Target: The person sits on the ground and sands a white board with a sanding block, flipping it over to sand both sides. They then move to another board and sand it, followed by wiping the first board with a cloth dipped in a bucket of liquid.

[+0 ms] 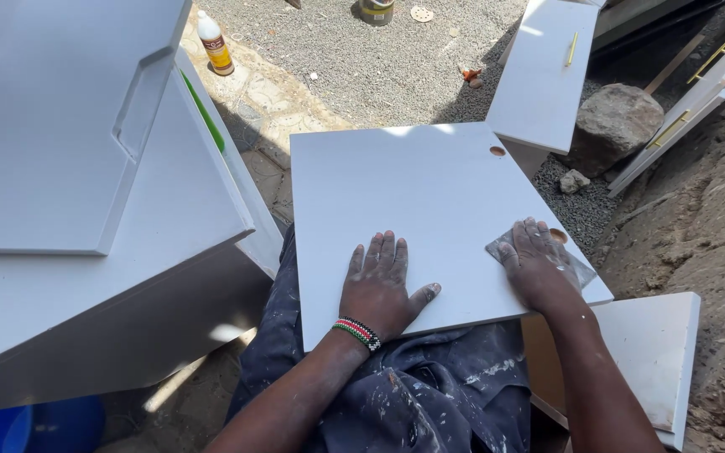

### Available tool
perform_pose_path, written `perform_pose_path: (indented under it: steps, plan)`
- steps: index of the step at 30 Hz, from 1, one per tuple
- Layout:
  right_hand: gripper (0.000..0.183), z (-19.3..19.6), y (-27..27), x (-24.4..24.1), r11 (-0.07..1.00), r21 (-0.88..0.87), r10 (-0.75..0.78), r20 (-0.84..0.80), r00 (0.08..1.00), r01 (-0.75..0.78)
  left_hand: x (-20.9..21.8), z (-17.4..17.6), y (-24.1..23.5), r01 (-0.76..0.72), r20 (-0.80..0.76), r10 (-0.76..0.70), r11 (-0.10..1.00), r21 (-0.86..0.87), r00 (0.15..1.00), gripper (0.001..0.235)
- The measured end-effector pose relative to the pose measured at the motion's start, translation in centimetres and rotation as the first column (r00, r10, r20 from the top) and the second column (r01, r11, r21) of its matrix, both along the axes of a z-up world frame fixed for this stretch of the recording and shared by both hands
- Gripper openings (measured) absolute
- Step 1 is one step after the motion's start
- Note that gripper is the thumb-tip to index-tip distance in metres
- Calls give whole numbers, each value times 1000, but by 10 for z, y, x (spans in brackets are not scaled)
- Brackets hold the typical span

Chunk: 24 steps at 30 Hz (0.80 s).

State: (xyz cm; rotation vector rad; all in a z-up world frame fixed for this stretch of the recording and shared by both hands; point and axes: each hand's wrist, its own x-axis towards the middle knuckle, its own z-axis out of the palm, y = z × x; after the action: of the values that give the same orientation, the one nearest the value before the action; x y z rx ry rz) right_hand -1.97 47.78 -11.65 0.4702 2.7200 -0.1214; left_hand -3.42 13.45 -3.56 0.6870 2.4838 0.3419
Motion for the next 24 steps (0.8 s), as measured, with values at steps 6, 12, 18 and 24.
perform_pose_path:
  steps: [6,12,18,24]
  plan:
    - [82,49,-127,7,974,-109,206,43,978,-200,-31,-24,-2,-269,29,268,961,68,963,88]
    - [82,31,-137,-3,912,-182,363,-60,930,-368,-54,-70,-21,-545,159,552,659,519,819,70]
    - [72,13,-115,-20,982,-156,87,-147,985,-110,-31,-21,-33,-246,57,244,882,401,968,83]
    - [88,13,-80,27,912,-316,218,-165,962,-261,-2,-63,-18,302,-273,-249,937,174,929,125]
